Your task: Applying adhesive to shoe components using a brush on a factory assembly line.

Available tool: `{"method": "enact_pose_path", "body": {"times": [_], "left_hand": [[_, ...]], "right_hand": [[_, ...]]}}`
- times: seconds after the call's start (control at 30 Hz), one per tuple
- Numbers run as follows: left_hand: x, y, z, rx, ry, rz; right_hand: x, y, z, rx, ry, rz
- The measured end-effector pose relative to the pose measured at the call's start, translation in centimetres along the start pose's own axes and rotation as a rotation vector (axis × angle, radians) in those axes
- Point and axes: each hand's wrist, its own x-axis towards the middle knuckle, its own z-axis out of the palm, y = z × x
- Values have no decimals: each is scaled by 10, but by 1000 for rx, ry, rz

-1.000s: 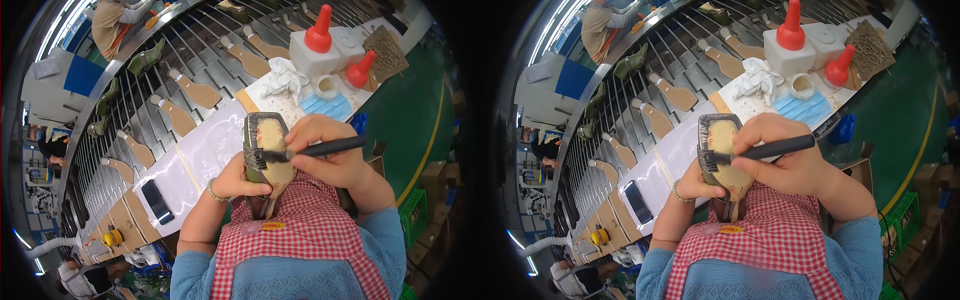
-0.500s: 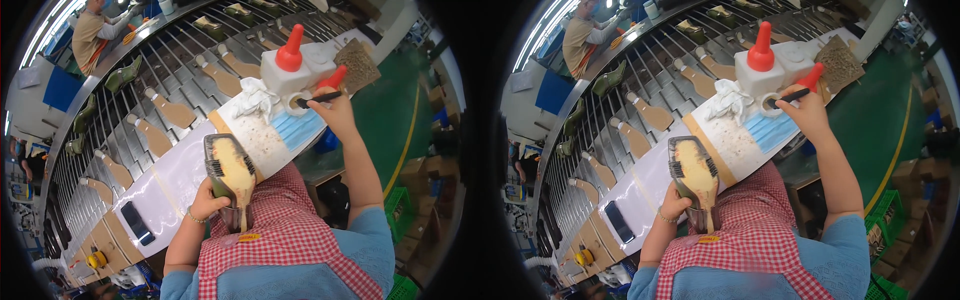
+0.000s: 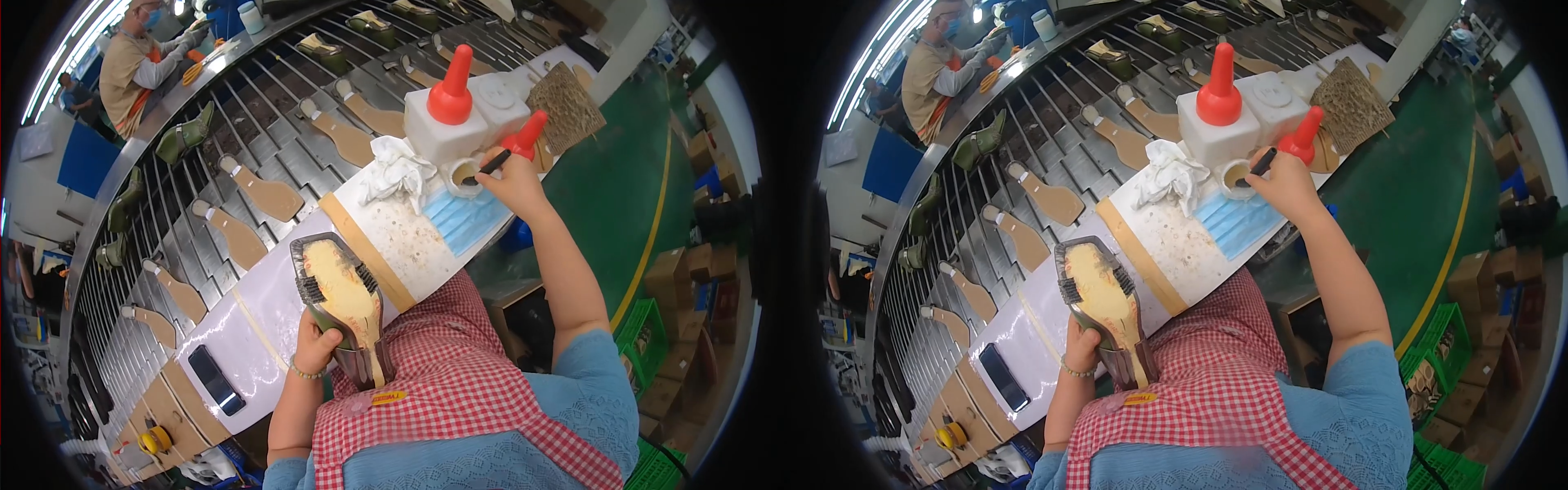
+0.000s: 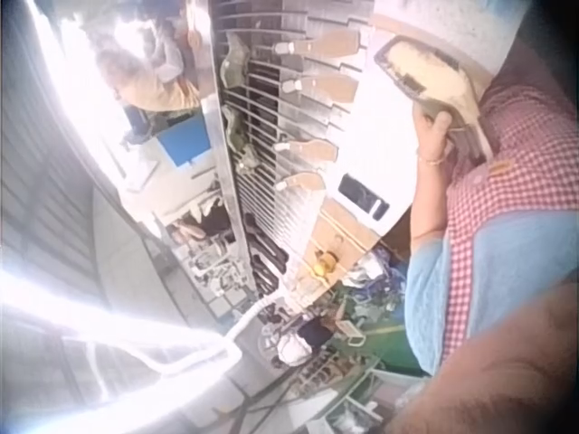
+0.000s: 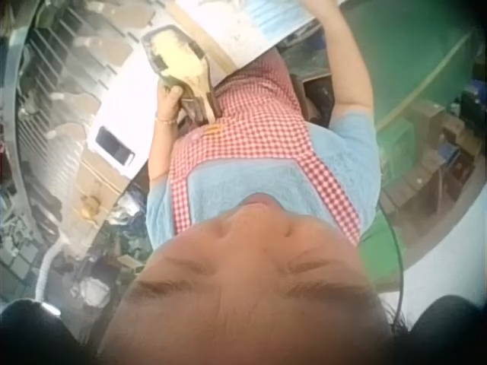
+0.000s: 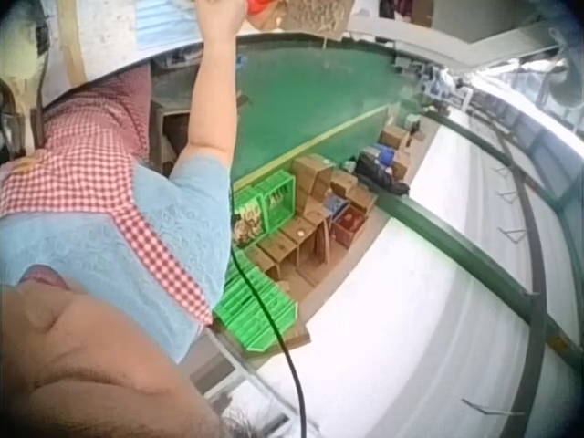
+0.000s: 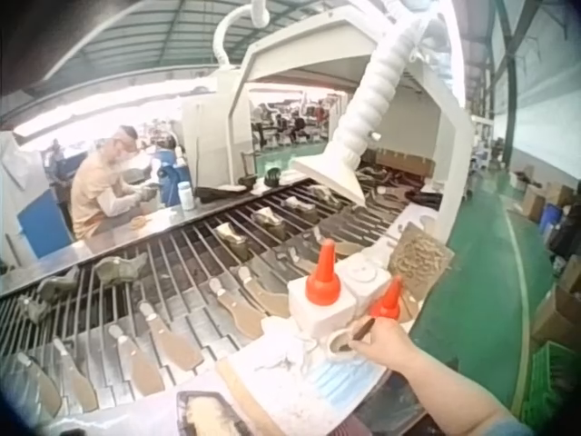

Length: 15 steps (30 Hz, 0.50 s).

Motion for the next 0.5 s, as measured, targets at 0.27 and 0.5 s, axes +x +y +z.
{"method": "enact_pose_path", "body": {"times": [0.27,0.5], "left_hand": [[4,9,0,-8,78,66],[5,-4,-22,-208,71,38]], "right_hand": [[-11,31,-9,701,-19,308],[-23,59,22,1487,103,922]]}}
